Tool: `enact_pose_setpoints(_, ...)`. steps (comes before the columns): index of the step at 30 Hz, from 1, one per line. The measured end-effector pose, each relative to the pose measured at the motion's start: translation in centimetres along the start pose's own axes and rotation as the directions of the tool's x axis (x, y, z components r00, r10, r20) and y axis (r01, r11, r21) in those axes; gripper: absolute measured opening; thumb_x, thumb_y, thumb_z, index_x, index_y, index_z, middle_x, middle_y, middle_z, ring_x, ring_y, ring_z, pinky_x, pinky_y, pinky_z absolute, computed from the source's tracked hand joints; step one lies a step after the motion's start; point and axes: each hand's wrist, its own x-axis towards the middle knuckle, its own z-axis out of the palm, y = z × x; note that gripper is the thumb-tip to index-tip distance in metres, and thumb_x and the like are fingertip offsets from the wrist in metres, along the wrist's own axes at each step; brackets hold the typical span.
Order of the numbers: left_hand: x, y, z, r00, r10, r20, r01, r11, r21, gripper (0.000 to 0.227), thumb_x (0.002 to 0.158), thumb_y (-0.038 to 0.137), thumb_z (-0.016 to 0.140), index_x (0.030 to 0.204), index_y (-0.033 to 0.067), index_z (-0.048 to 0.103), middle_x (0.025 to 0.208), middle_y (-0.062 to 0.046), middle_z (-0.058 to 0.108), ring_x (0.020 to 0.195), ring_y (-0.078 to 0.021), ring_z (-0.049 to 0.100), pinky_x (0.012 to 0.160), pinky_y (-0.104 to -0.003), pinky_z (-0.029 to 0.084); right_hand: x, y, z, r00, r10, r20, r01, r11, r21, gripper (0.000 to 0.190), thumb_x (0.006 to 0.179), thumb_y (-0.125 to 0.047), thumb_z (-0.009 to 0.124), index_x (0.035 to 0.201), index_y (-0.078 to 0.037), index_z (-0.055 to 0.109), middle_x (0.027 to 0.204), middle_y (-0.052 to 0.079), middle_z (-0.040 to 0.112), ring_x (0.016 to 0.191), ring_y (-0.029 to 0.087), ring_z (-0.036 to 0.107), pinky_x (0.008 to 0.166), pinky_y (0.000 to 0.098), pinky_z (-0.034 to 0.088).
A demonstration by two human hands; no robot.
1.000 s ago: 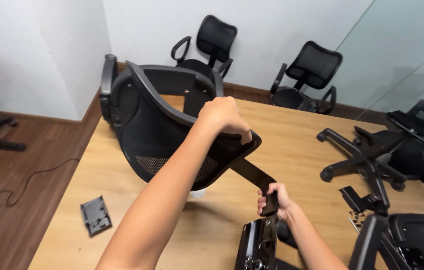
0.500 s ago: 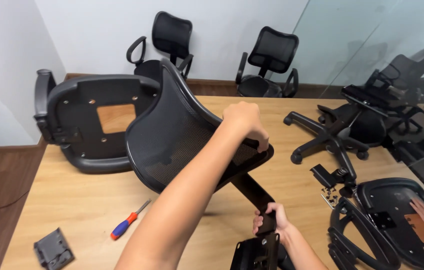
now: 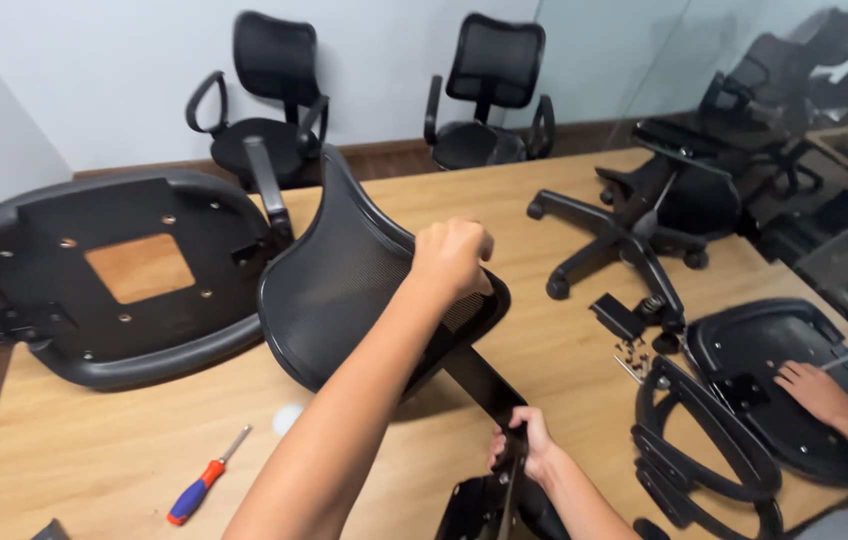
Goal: The person assembles an office chair on a wooden table, aligning the seat with the mechanism and gas cylinder, then uses a screwdriver to drive screws into the seat mounting plate, steadying the seat with the other hand. Other chair parts and screws lie on the table around the work area.
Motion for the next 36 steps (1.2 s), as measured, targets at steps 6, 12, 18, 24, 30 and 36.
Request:
enact_pose_setpoints(6, -0.1, -3.3, 7.5, 0.97, 0.107, -0.219, -0.11, 0.994, -0.002, 0.023, 0.061, 0.025, 0.089, 0.072, 0.0104, 0.075, 0.08, -0.007, 0.07, 0.082, -0.0301, 0.069, 0.1, -0.052, 0.05, 4.4, -1.0, -3.2, 0.999, 0.048, -0.02, -0.047, 0.996, 0.079, 0.022, 0.062, -0.024, 0.053, 0.071, -0.006, 0.045, 0.058, 0.008, 0.041, 0.052, 0.022, 0.043, 0.057, 0.0438, 0.044)
enact_pose_setpoints(12, 0.8, -3.8, 11.4, 0.96, 0.097, -0.264, -0.099, 0.995, 0.007, 0.023, 0.064, 0.028, 0.085, 0.077, 0.011, 0.077, 0.084, -0.006, 0.069, 0.092, -0.0281, 0.067, 0.117, -0.06, 0.034, 5.2, -0.8, -3.5, 0.992, 0.108, -0.071, -0.105, 0.993, 0.054, 0.027, 0.061, -0.026, 0.052, 0.075, -0.003, 0.046, 0.059, 0.009, 0.042, 0.053, 0.026, 0.045, 0.059, 0.0462, 0.045)
enact_pose_setpoints(18, 0.2, -3.6, 14.1, 0.967, 0.038, -0.252, 0.005, 0.986, 0.169, 0.041, 0.073, 0.048, 0.078, 0.092, 0.0113, 0.078, 0.093, -0.005, 0.068, 0.106, -0.0318, 0.056, 0.107, -0.083, 0.019, 6.4, -0.9, -6.0, 0.983, 0.111, -0.146, -0.112, 0.994, 0.005, 0.033, 0.059, -0.027, 0.052, 0.078, -0.002, 0.05, 0.06, 0.01, 0.045, 0.056, 0.029, 0.048, 0.064, 0.0513, 0.048)
enact_pose_setpoints(24, 2.4, -2.5, 16.9, 0.998, -0.056, -0.018, 0.058, 0.984, 0.167, 0.041, 0.079, 0.049, 0.074, 0.1, 0.014, 0.077, 0.109, -0.004, 0.064, 0.119, -0.03, 0.052, 0.105, -0.085, 0.018, 9.0, 0.1, -9.5, 0.968, 0.251, -0.018, -0.238, 0.936, 0.259, 0.033, 0.06, -0.028, 0.054, 0.08, -0.001, 0.052, 0.064, 0.01, 0.049, 0.058, 0.026, 0.051, 0.064, 0.0448, 0.047)
enact_pose_setpoints(30, 4.3, -2.0, 19.8, 0.993, -0.085, 0.084, 0.065, 0.974, 0.216, 0.045, 0.081, 0.051, 0.072, 0.102, 0.0118, 0.076, 0.109, -0.003, 0.063, 0.12, -0.0282, 0.052, 0.107, -0.085, 0.019, 10.8, 0.2, -11.7, 0.953, 0.299, -0.044, -0.276, 0.92, 0.277, 0.039, 0.062, -0.03, 0.052, 0.083, 0.002, 0.056, 0.068, 0.014, 0.055, 0.064, 0.031, 0.056, 0.068, 0.047, 0.05)
enact_pose_setpoints(36, 5.4, -2.9, 20.8, 0.972, -0.099, 0.212, 0.077, 0.991, 0.112, 0.031, 0.082, 0.034, 0.077, 0.104, 0.0118, 0.075, 0.124, -0.005, 0.059, 0.13, -0.028, 0.048, 0.114, -0.08, 0.016, 4.4, 0.5, -8.4, 0.964, 0.216, -0.154, -0.214, 0.976, 0.028, 0.044, 0.071, -0.034, 0.053, 0.09, 0.004, 0.067, 0.078, 0.016, 0.068, 0.072, 0.035, 0.064, 0.072, 0.0434, 0.054)
